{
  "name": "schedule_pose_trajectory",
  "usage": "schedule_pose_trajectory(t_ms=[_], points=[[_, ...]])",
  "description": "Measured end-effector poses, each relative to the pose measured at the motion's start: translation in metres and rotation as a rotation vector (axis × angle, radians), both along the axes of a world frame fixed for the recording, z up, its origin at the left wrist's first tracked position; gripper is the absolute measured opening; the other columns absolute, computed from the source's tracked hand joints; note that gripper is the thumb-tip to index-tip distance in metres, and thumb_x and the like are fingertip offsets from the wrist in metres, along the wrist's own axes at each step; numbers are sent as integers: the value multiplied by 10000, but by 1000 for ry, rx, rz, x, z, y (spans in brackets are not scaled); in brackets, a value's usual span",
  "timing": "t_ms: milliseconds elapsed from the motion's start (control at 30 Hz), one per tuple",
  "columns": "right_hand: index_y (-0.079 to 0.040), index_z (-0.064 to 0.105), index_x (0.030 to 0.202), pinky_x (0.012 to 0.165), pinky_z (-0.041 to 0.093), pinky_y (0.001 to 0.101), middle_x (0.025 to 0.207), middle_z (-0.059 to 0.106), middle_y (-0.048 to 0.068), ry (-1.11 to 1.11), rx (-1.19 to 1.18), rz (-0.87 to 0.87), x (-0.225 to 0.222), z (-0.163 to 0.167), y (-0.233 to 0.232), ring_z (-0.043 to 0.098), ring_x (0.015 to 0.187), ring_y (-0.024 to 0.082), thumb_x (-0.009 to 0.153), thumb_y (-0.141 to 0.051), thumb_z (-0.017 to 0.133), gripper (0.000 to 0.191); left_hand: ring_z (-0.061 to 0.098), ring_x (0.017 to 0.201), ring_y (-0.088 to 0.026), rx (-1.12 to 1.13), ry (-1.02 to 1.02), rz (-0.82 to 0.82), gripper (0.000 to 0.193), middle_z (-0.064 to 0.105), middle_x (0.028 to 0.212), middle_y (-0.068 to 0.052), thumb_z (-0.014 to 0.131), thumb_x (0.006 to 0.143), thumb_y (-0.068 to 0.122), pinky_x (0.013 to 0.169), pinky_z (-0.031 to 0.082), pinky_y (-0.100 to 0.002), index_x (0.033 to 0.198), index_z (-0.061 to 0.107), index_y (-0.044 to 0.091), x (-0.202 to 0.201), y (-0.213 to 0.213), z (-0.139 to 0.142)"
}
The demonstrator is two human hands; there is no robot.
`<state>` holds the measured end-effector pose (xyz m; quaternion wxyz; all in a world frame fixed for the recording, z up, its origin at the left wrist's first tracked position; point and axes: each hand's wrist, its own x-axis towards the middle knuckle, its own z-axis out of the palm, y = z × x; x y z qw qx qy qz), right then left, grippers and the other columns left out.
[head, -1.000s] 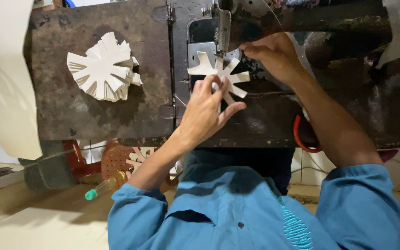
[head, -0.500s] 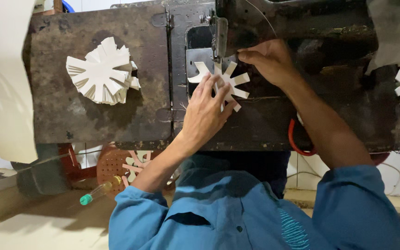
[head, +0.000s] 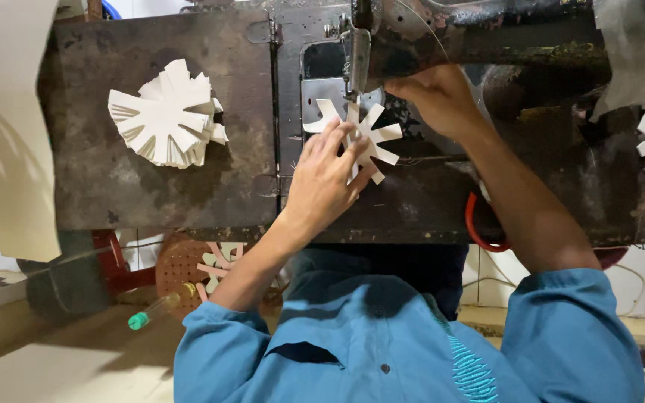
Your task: The person sits on the floor cutting strips of light-colored material into small pieces with scissors, then moves to a treadle sewing machine and stitches the cut pieces together into flower-shaped decorative pieces, stacking finished pieces on the machine table and trimming threads with scissors.
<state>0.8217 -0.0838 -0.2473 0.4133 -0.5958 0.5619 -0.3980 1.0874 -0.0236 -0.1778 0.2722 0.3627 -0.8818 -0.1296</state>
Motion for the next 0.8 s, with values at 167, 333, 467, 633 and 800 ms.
schedule_pose_trajectory(t_ms=[167, 333, 467, 633, 800], points=[[-86, 808, 986, 448, 296, 270, 576, 544, -100, -38, 24, 35, 1, 6, 0, 432, 501, 17, 973, -255, 729, 187, 531, 1326, -354, -84, -89, 106, 372, 590, 1333, -148, 718, 962, 267, 1076, 436, -478, 1258, 639, 55, -6, 4, -4], [-47, 775, 840, 460, 241, 295, 552, 428, -82, -43, 30, 33, 4, 13, 1, 357, 504, 32, 1012, -278, 764, 288, 556, 1271, -374, -94, -93, 68, 332, 586, 1265, -190, 679, 979, 182, 1049, 466, -480, 1300, 651, 101, -7, 8, -8], [-65, 793, 893, 435, 242, 283, 530, 463, -93, -57, 12, 44, 7, 18, 2, 378, 472, 28, 986, -269, 744, 229, 585, 1217, -359, -68, -76, 40, 376, 603, 1299, -189, 675, 956, 137, 1028, 501, -442, 1330, 646, 113, -8, 9, -9], [-58, 801, 987, 449, 245, 274, 564, 467, -107, -96, 23, 38, 7, 16, 3, 377, 508, 11, 986, -258, 750, 206, 585, 1182, -376, -112, -92, 33, 467, 593, 1304, -227, 700, 907, 156, 1007, 512, -448, 1364, 638, 79, -14, 9, -9], [-11, 797, 1025, 525, 306, 274, 680, 507, -100, -153, -39, 88, 4, 5, 3, 430, 622, 8, 1025, -240, 749, 234, 581, 1195, -397, -63, -50, 27, 438, 592, 1276, -228, 728, 951, 229, 997, 507, -461, 1345, 633, 63, -24, 6, -10]])
